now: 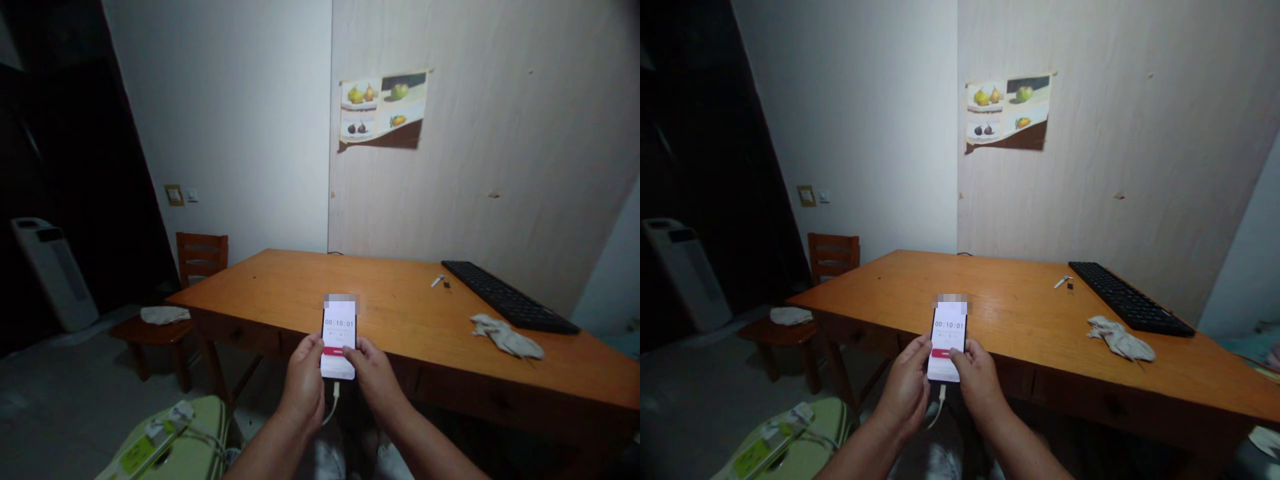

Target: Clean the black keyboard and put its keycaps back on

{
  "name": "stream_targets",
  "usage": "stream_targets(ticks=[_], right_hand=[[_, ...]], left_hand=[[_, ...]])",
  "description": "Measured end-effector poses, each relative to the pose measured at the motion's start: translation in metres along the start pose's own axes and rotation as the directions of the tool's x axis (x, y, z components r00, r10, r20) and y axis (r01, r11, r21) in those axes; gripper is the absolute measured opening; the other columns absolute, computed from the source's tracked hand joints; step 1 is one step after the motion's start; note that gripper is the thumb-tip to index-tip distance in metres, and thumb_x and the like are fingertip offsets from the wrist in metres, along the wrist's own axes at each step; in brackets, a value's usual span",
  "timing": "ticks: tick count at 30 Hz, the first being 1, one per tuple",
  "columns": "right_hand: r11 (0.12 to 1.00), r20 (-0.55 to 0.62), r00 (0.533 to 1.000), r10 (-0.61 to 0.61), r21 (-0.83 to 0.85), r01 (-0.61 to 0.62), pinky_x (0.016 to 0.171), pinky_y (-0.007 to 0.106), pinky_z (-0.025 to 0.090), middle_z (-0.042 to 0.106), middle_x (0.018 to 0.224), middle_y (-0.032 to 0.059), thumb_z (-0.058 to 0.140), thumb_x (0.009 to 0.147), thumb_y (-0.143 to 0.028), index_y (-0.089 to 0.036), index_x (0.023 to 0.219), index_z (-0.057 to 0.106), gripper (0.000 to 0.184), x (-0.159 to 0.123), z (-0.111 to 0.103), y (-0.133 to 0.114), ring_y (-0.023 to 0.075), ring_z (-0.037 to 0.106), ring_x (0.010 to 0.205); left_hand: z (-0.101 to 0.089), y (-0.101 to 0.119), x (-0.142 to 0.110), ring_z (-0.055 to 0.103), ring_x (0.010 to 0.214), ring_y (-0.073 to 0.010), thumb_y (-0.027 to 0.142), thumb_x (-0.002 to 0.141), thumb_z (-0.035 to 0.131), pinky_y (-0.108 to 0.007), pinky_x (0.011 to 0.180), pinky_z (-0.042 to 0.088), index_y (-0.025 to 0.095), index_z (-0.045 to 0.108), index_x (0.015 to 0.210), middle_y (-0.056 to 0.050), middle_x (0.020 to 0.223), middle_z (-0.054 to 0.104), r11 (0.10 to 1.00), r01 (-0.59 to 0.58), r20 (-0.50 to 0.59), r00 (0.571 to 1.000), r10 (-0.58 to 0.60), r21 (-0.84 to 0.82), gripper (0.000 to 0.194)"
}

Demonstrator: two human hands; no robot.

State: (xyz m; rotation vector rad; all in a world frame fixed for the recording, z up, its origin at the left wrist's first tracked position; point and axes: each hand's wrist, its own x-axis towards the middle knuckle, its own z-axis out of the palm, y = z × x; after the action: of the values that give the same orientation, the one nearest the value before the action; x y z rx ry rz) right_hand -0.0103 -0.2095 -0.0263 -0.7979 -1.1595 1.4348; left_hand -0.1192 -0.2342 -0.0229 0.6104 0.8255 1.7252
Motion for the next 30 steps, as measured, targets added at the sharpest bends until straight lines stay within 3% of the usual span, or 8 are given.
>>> stream_targets(ticks=[15, 30], right_hand=[[1.000, 0.036, 0.999, -0.014, 0.012, 0.014, 0.068, 0.031, 0.048, 0.072, 0.079, 0.0027, 0.068, 0.081, -0.044, -0.019, 0.084, 0.066, 0.025, 0.006, -0.009, 0.012, 0.0215, 0.064, 0.071], [0.999, 0.018, 0.999, -0.033, -0.034, 0.034, 0.069, 0.031, 0.047, 0.071, 0.080, 0.0027, 0.062, 0.084, -0.045, -0.019, 0.080, 0.065, 0.026, 0.002, -0.009, 0.010, 0.0221, 0.062, 0.074]], left_hand=[[0.003, 0.002, 0.001, 0.072, 0.085, -0.0238, 0.027, 0.073, 0.077, -0.032, 0.075, 0.054, 0.012, 0.068, 0.105, -0.009, 0.091, 0.076, 1.000, 0.006, -0.013, 1.000, -0.006, -0.009, 0.037], [0.002, 0.001, 0.001, 0.072, 0.087, -0.0239, 0.029, 0.073, 0.077, -0.031, 0.076, 0.053, 0.013, 0.067, 0.104, -0.009, 0.092, 0.076, 1.000, 0.006, -0.015, 1.000, -0.006, -0.002, 0.036]])
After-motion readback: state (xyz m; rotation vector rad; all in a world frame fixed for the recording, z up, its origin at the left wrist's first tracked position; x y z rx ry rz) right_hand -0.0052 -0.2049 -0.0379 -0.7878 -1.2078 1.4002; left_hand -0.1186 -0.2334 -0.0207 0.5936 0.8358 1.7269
